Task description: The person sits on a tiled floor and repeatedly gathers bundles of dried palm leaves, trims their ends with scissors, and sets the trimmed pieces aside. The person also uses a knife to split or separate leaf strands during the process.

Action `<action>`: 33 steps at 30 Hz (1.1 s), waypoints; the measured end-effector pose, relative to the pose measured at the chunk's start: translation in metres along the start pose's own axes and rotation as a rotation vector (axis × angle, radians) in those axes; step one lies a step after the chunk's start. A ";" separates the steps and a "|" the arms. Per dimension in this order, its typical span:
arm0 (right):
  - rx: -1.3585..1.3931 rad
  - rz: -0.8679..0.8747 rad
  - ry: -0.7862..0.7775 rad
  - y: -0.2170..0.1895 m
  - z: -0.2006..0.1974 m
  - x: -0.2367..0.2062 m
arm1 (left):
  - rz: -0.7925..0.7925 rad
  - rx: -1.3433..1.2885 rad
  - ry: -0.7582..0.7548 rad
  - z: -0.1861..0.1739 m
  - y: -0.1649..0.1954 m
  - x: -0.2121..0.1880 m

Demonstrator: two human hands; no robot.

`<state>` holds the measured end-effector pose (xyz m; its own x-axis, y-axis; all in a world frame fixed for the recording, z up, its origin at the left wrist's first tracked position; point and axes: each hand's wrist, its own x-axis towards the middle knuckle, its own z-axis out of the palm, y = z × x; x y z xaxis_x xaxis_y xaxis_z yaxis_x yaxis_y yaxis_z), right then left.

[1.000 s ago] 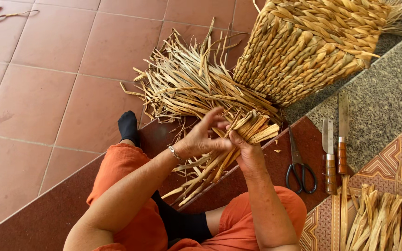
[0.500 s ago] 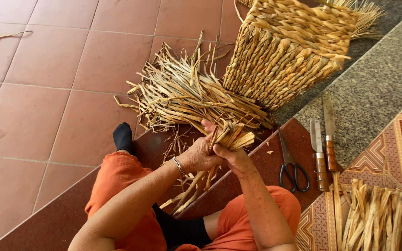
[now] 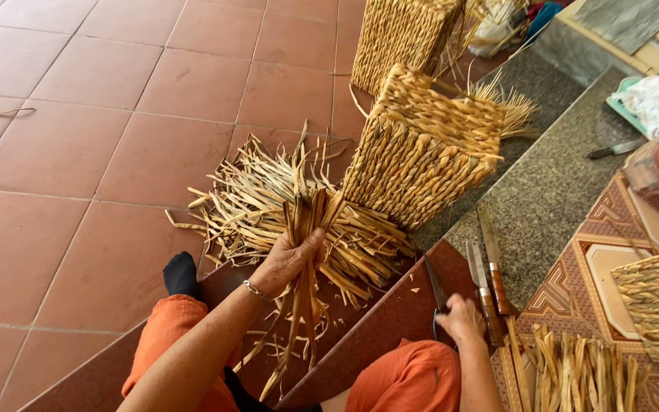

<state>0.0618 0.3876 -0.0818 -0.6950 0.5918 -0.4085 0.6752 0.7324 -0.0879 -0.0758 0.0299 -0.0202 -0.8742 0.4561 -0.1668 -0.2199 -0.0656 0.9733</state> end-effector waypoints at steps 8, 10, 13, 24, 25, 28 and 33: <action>0.011 0.046 -0.013 0.004 -0.004 -0.019 | -0.033 -0.219 0.128 -0.002 0.010 0.003; -0.014 0.042 -0.017 0.002 -0.007 -0.020 | -0.022 -0.253 0.162 -0.004 0.012 0.003; 0.104 0.018 0.110 0.005 -0.007 -0.020 | 0.014 -0.265 0.185 -0.011 0.015 0.004; 1.493 -0.652 -0.220 -0.034 0.016 -0.022 | 0.009 -0.296 0.212 -0.012 0.023 -0.001; 1.521 -0.695 -0.253 -0.046 0.016 -0.026 | 0.000 -0.298 0.208 -0.010 0.023 -0.003; 1.520 -0.830 -0.301 -0.094 0.018 -0.033 | 0.001 -0.301 0.176 -0.007 0.025 -0.006; 1.433 -0.710 -0.316 -0.162 0.037 -0.046 | -0.003 -0.267 0.142 -0.009 0.023 -0.012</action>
<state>-0.0068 0.2294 -0.0826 -0.9956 0.0700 -0.0629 0.0487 -0.1893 -0.9807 -0.0749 0.0147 0.0031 -0.9210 0.3291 -0.2083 -0.3122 -0.3038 0.9001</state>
